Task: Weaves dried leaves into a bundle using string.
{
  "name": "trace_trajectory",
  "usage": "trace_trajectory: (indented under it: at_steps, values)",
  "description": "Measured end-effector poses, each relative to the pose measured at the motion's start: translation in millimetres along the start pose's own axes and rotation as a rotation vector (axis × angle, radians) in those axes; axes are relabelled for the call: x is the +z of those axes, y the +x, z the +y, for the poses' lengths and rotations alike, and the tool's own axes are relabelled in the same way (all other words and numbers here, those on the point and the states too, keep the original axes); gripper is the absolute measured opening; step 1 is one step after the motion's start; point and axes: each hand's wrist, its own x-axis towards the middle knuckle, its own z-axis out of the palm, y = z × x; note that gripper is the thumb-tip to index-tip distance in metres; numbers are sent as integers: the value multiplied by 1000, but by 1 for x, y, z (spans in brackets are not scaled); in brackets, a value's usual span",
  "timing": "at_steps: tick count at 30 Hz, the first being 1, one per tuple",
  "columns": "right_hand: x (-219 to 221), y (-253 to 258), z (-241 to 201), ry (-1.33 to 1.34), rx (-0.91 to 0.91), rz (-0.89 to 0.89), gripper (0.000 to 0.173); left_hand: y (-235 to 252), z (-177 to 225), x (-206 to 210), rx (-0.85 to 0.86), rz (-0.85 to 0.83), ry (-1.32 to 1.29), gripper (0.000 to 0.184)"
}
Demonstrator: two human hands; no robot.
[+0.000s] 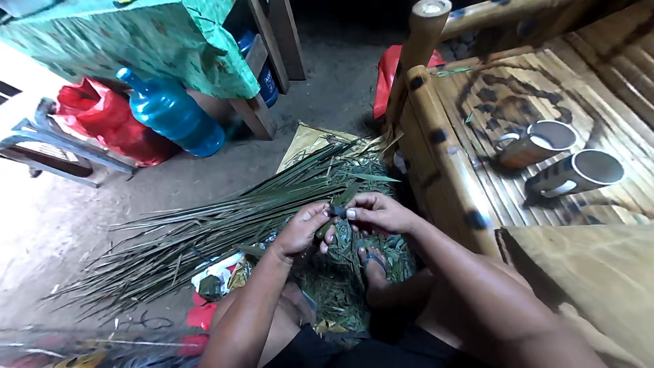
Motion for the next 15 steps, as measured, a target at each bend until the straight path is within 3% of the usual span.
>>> trace_trajectory:
  at_steps: [7, 12, 15]
  values:
    - [-18, 0, 0, -91, -161, 71, 22, 3, 2, 3, -29, -11, 1, 28]
    - [-42, -9, -13, -71, -196, 351, 18, -4, 3, 0, -22, 8, 17, 27]
    - [-45, -11, -18, 17, -193, 415, 19, -7, 3, 2, -10, 62, 42, 28]
